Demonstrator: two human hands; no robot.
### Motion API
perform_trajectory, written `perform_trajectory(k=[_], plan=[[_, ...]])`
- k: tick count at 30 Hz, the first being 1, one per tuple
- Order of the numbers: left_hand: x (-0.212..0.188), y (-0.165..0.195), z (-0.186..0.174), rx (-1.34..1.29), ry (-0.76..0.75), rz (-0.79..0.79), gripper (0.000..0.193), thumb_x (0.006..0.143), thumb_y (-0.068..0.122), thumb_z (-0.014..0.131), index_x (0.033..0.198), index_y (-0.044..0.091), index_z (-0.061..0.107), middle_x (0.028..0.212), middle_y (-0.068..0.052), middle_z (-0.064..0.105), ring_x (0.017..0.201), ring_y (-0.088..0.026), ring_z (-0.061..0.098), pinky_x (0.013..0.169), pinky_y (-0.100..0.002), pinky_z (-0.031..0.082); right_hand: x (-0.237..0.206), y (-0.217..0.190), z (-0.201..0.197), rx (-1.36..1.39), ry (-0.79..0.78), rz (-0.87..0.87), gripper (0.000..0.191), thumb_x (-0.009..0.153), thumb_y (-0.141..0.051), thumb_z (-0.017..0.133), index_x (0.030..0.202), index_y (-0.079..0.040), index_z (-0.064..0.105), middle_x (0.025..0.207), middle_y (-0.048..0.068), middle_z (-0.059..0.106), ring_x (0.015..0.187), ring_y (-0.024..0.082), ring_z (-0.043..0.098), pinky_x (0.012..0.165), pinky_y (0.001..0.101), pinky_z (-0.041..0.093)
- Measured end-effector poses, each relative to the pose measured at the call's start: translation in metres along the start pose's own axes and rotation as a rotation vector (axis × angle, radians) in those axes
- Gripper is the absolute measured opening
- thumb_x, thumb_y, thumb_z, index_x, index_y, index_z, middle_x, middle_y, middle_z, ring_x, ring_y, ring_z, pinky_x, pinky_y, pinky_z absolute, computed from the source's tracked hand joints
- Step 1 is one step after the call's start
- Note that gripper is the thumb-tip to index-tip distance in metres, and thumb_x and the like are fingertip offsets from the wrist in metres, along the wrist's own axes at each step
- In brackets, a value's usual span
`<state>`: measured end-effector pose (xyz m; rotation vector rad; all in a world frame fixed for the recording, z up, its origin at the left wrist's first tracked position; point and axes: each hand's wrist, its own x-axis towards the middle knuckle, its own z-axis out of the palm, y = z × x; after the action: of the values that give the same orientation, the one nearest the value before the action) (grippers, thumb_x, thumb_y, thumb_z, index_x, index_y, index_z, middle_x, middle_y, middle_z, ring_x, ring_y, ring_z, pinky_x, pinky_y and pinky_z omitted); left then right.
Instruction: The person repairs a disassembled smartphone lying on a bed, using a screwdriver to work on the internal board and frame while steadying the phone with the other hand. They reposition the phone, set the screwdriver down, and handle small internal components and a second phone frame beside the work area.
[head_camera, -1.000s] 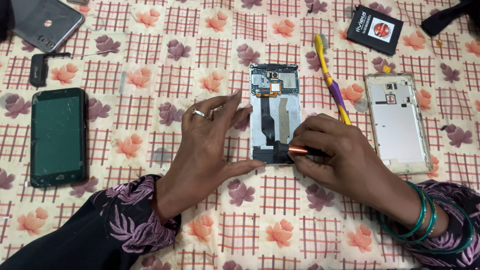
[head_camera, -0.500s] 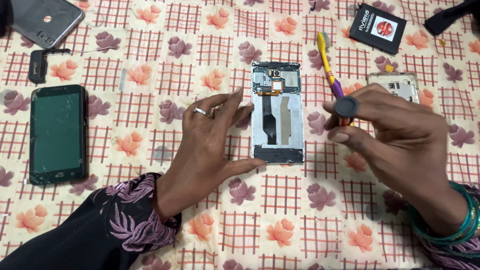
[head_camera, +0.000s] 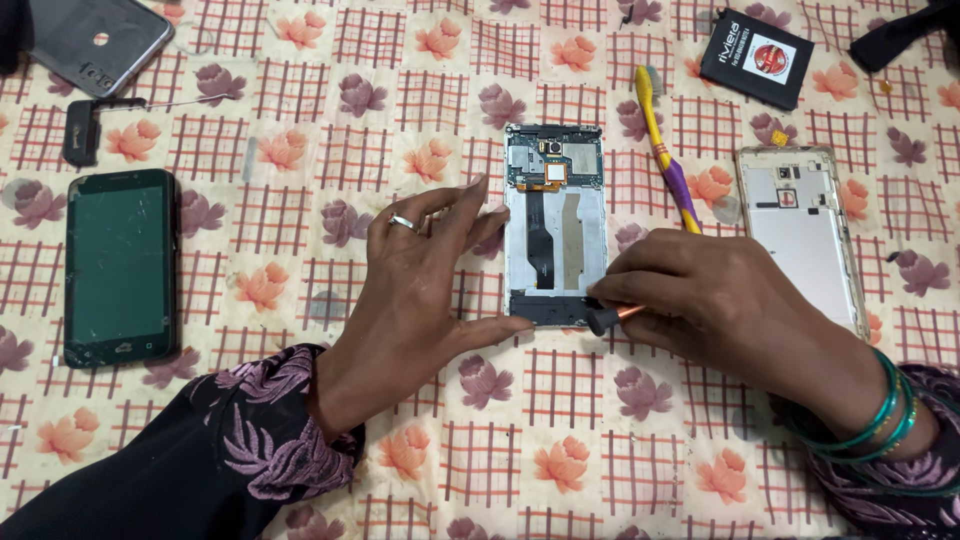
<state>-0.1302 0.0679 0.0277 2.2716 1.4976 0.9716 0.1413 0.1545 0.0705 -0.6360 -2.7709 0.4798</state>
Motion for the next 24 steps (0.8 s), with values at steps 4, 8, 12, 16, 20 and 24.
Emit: perform_trajectory(k=[4,8,12,16,20,24], plan=[[0.0001,-0.0001,0.0012,-0.001,-0.001,-0.009,0.115,0.07,0.044,0.091,0.152,-0.008,0.029,0.136,-0.016,0.067,0.139,-0.035,0.043,0.115,-0.055,0.022,0.0054,-0.005,0.0002,-0.016,0.001,-0.037,0.027,0.071,-0.017,0.082,0.096,-0.008,0.077,0.091,0.004,0.073,0.079,0.023,0.072,0.06,0.0366,0.058],[-0.0004,-0.0008,0.0018,-0.001,0.005,-0.005,0.115,0.07,0.045,0.091,0.153,-0.007,0.029,0.136,-0.016,0.067,0.139,-0.035,0.043,0.115,-0.055,0.022,0.0051,-0.0078,0.0006,-0.058,-0.046,-0.057,0.025,0.074,-0.017,0.079,0.098,-0.008,0.076,0.09,0.005,0.073,0.078,0.024,0.07,0.06,0.0383,0.057],[-0.0007,-0.0019,0.0017,0.005,0.001,0.0,0.115,0.071,0.045,0.091,0.153,-0.007,0.029,0.134,-0.016,0.068,0.139,-0.034,0.044,0.116,-0.056,0.022,0.0047,-0.0054,0.0037,-0.128,-0.043,-0.1,0.026,0.076,-0.009,0.074,0.102,-0.009,0.076,0.097,0.006,0.074,0.082,0.024,0.07,0.06,0.0367,0.058],[0.0005,-0.0026,0.0018,0.02,0.002,0.006,0.115,0.072,0.047,0.09,0.153,-0.007,0.029,0.132,-0.017,0.069,0.138,-0.035,0.045,0.115,-0.056,0.023,0.0028,-0.0039,0.0058,-0.161,-0.015,-0.139,0.025,0.076,-0.007,0.074,0.101,-0.006,0.075,0.097,0.008,0.074,0.084,0.025,0.07,0.062,0.0375,0.058],[0.001,-0.0031,0.0022,0.03,0.005,0.014,0.116,0.072,0.047,0.09,0.153,-0.007,0.028,0.131,-0.017,0.069,0.137,-0.036,0.046,0.115,-0.057,0.024,0.0031,-0.0046,0.0071,-0.152,0.004,-0.162,0.023,0.078,-0.015,0.076,0.1,-0.006,0.075,0.099,0.008,0.074,0.083,0.024,0.071,0.062,0.0371,0.058],[0.0009,-0.0039,0.0025,0.026,0.006,0.017,0.116,0.071,0.047,0.09,0.154,-0.007,0.028,0.13,-0.017,0.07,0.137,-0.036,0.047,0.115,-0.057,0.024,0.0004,-0.0059,0.0027,-0.079,0.013,-0.102,0.026,0.079,-0.018,0.078,0.1,-0.003,0.075,0.095,0.009,0.072,0.078,0.024,0.07,0.059,0.0368,0.058]])
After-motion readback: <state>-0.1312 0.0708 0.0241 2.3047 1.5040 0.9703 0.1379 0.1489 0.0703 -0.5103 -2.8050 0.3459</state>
